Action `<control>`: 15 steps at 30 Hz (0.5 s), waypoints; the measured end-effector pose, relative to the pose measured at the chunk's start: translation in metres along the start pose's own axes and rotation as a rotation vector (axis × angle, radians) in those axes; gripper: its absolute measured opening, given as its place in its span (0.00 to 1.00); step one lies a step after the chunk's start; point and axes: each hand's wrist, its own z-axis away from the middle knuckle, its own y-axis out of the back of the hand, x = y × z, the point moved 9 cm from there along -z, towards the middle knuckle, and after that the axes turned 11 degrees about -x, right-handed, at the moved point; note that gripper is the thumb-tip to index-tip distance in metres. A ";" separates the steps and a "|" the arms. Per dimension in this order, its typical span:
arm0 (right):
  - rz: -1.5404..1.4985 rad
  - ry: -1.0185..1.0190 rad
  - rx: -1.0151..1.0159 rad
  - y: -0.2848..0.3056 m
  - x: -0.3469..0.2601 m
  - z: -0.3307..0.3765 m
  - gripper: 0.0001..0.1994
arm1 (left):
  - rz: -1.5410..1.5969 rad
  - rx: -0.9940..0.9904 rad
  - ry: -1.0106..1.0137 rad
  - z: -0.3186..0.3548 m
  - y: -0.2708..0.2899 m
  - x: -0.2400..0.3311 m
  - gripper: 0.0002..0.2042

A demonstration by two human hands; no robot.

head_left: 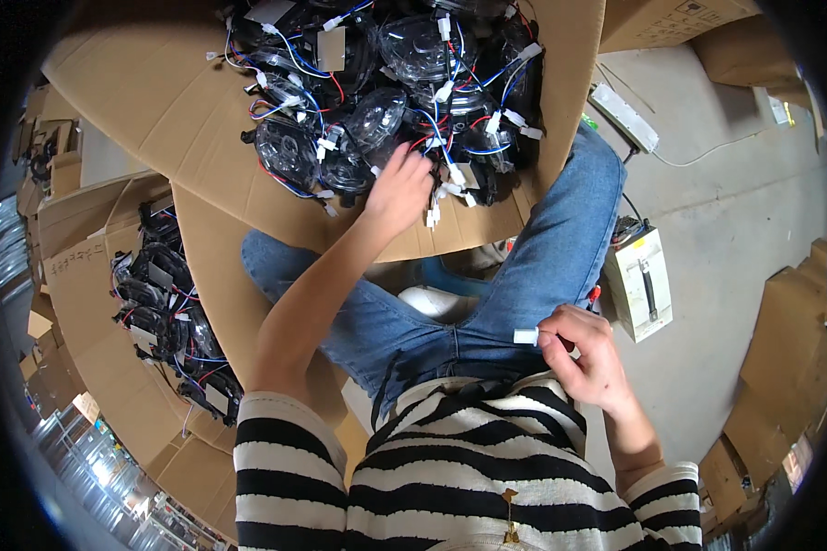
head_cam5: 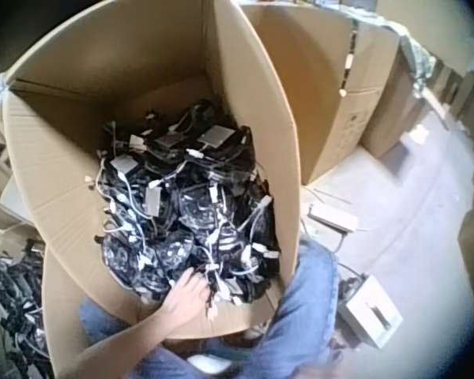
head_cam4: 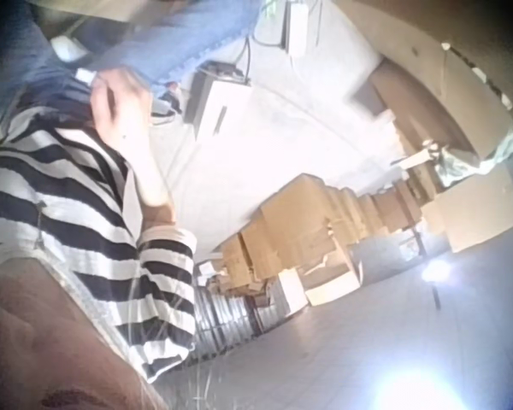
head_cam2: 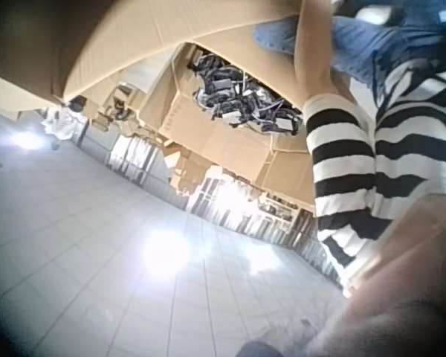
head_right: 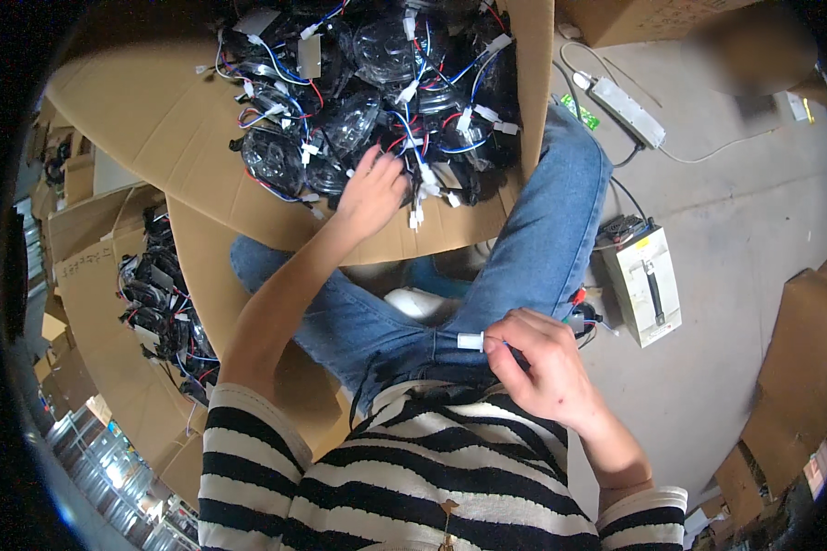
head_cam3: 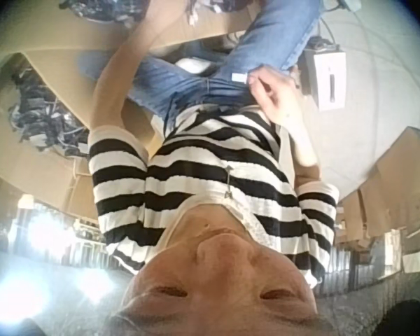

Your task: The person sits on the floor and repeatedly picks up black wire harnesses from a cardboard box. They connect the white plastic connectors on the ends of the wires together and then place the connected harnesses back into the box.

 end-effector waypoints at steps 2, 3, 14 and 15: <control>0.005 0.008 0.002 0.000 0.000 0.001 0.01 | 0.014 -0.009 0.063 0.025 0.012 -0.009 0.08; 0.007 0.014 0.005 -0.002 0.002 0.002 0.01 | 0.031 -0.072 0.121 0.039 0.015 -0.014 0.08; 0.048 0.059 -0.047 -0.009 -0.007 -0.004 0.00 | 0.224 -0.171 0.491 0.054 0.017 -0.051 0.13; 0.044 0.064 -0.045 -0.009 -0.007 -0.004 0.01 | 0.193 -0.098 0.451 0.044 0.021 -0.049 0.16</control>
